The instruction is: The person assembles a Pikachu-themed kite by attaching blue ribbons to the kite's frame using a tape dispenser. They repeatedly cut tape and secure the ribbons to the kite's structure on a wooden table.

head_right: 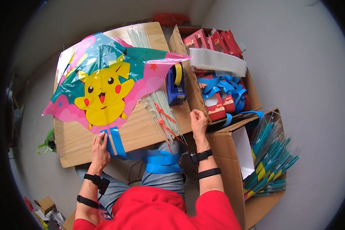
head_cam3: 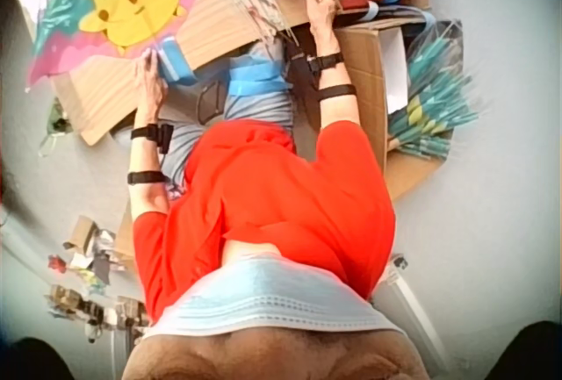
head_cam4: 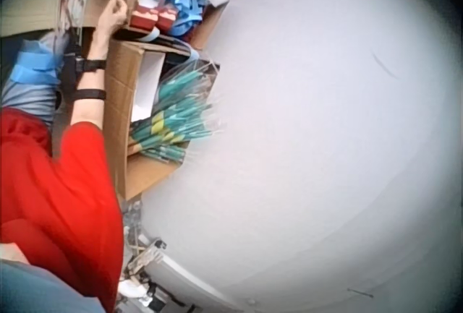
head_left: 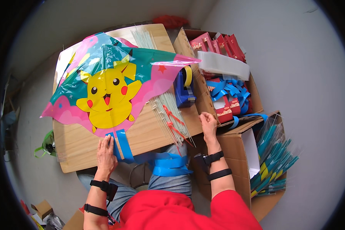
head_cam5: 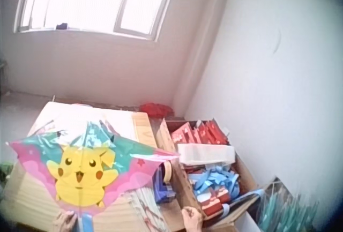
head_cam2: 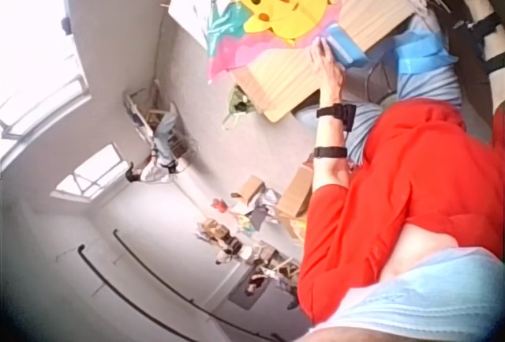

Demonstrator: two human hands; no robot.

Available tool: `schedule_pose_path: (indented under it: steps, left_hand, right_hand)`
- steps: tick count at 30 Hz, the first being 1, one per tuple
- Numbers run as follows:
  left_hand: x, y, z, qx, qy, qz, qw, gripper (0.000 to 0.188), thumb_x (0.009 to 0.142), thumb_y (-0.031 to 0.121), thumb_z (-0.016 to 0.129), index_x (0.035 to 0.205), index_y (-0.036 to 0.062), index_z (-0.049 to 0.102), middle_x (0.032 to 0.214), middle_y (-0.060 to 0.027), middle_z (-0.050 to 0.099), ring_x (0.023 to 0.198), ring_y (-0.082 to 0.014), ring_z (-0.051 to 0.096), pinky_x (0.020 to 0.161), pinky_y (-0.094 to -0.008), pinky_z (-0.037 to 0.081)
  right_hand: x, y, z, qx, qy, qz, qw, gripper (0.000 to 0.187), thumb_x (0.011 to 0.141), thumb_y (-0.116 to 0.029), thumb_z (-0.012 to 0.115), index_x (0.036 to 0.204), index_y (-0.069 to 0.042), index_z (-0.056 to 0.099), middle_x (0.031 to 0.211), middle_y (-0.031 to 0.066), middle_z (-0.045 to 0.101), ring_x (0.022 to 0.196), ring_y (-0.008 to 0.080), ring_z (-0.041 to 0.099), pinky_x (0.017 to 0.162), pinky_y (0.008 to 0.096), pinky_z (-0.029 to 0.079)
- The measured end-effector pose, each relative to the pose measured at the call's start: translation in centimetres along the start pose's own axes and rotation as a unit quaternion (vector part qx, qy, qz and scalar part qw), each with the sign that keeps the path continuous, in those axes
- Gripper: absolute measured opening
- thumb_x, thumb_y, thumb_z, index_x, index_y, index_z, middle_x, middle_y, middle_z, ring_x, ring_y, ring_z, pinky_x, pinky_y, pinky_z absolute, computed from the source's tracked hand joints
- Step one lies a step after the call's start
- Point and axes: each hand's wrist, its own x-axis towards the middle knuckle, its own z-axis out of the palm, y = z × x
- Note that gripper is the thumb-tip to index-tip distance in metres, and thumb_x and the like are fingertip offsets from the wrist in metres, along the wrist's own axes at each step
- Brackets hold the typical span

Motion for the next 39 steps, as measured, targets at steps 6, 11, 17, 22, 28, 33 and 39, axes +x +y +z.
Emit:
schedule_pose_path:
  steps: [6, 11, 17, 22, 28, 33, 39]
  left_hand:
    - [0.0, -0.1, -0.2, -0.004, -0.013, 0.002, 1.000, 0.071, 0.066, 0.002, 0.052, 0.137, -0.0045, 0.047, 0.144, -0.0183, 0.043, 0.139, -0.0296, 0.037, 0.120, -0.0449, 0.020]
    - [-0.1, 0.1, -0.2, 0.000, -0.002, 0.003, 1.000, 0.071, 0.066, 0.002, 0.052, 0.137, -0.0046, 0.047, 0.144, -0.0181, 0.043, 0.139, -0.0291, 0.036, 0.120, -0.0447, 0.019]
    - [0.0, 0.0, -0.1, 0.001, -0.001, 0.000, 1.000, 0.069, 0.068, 0.003, 0.053, 0.136, -0.0042, 0.048, 0.143, -0.0181, 0.045, 0.139, -0.0293, 0.037, 0.120, -0.0443, 0.019]
    - [0.2, 0.0, 0.3, -0.003, 0.031, 0.013, 0.999, 0.067, 0.069, 0.005, 0.053, 0.135, -0.0026, 0.050, 0.141, -0.0173, 0.046, 0.137, -0.0284, 0.040, 0.119, -0.0447, 0.020]
    - [0.0, -0.3, 0.9, -0.007, 0.051, 0.007, 0.999, 0.063, 0.070, 0.008, 0.053, 0.132, -0.0025, 0.053, 0.139, -0.0161, 0.049, 0.135, -0.0271, 0.042, 0.120, -0.0463, 0.018]
    - [0.0, -0.5, 0.6, -0.011, 0.059, 0.003, 0.998, 0.063, 0.070, 0.009, 0.054, 0.132, -0.0030, 0.053, 0.138, -0.0164, 0.051, 0.134, -0.0265, 0.044, 0.120, -0.0459, 0.017]
    - [-0.4, -0.5, 0.8, 0.022, 0.031, -0.006, 0.999, 0.060, 0.078, 0.009, 0.054, 0.137, -0.0009, 0.048, 0.146, -0.0127, 0.045, 0.139, -0.0239, 0.039, 0.121, -0.0462, 0.014]
  right_hand:
    - [2.3, -3.6, 1.5, -0.042, -0.071, -0.049, 0.995, 0.024, 0.091, -0.021, 0.071, 0.102, 0.000, 0.069, 0.089, -0.0005, 0.066, 0.080, 0.0051, 0.056, 0.071, 0.0216, 0.046]
    - [3.4, -2.9, 2.1, 0.066, -0.136, 0.001, 0.988, 0.021, 0.088, -0.018, 0.075, 0.100, -0.002, 0.070, 0.088, -0.0031, 0.065, 0.081, 0.0041, 0.056, 0.073, 0.0202, 0.045]
    - [4.4, 0.8, 3.0, 0.116, -0.121, -0.049, 0.985, 0.019, 0.087, -0.016, 0.075, 0.098, -0.001, 0.070, 0.089, -0.0023, 0.067, 0.082, 0.0057, 0.057, 0.074, 0.0216, 0.045]
    - [4.1, 2.5, 3.0, -0.247, -0.087, -0.158, 0.952, 0.021, 0.086, -0.020, 0.075, 0.093, -0.001, 0.073, 0.088, 0.0017, 0.070, 0.080, 0.0113, 0.061, 0.075, 0.0276, 0.048]
    - [1.5, -2.9, 3.0, -0.081, -0.046, -0.153, 0.984, 0.025, 0.084, -0.023, 0.078, 0.095, -0.001, 0.074, 0.100, 0.0039, 0.062, 0.079, 0.0101, 0.058, 0.072, 0.0257, 0.048]
    - [-5.4, -10.1, 5.5, 0.181, -0.351, 0.049, 0.917, 0.019, 0.094, -0.016, 0.066, 0.105, -0.002, 0.071, 0.074, -0.0062, 0.056, 0.064, 0.0017, 0.044, 0.060, 0.0176, 0.036]
    - [-11.7, -10.2, 14.8, 0.066, -0.375, -0.031, 0.924, 0.015, 0.086, -0.012, 0.074, 0.099, -0.005, 0.073, 0.089, -0.0024, 0.063, 0.069, 0.0017, 0.045, 0.064, 0.0183, 0.038]
